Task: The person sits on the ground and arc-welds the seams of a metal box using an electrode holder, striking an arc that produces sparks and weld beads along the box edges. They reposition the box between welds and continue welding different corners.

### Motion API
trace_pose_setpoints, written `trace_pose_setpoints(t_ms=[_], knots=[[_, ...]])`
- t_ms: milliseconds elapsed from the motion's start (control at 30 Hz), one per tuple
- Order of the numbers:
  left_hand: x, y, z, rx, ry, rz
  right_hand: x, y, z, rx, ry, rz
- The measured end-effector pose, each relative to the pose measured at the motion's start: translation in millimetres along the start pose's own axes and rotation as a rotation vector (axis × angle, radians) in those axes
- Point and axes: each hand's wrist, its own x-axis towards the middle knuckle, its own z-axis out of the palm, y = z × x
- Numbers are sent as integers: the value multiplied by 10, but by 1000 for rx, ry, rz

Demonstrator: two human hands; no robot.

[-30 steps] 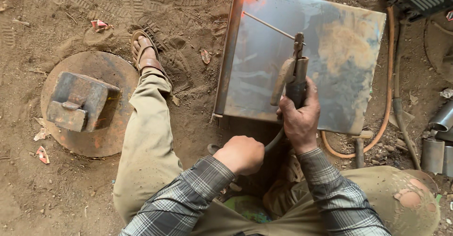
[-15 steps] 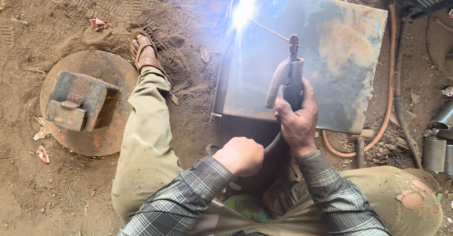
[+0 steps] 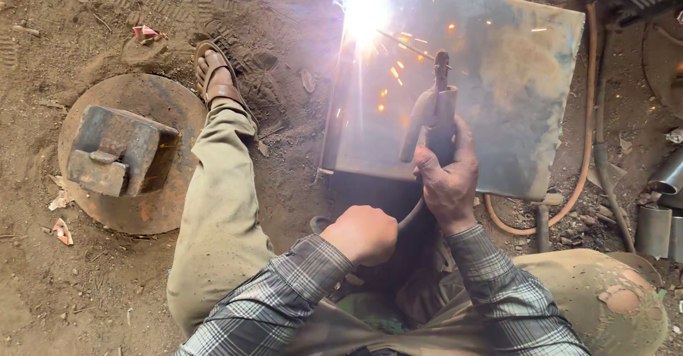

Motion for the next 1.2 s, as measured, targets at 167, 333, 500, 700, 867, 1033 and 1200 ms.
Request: trace_pose_setpoints(t_ms=[167,333,500,700,867,1033,1200], knots=[[-9,-5,-14,-11,-3,22,-2,23,-12,7,-2,-5],[-21,8,-28,-13,-8,13,-8,23,-11,-25,4,11],[-22,18,-23,3,-16,3,-12,12,-9,-7,-9,-7],[-23,7,-14,-15,-12,-3,-18,-7,-14,-30,-14,-5],[-13,12,-19,5,-20,14,-6,-2,-2,-54,12,22],[-7,17,-27,-5,-39,-10,-10,-1,-6,-12,-22,-52],[-27,2,-2,-6,10,32,-24,-19,-3,-56,-3,1]])
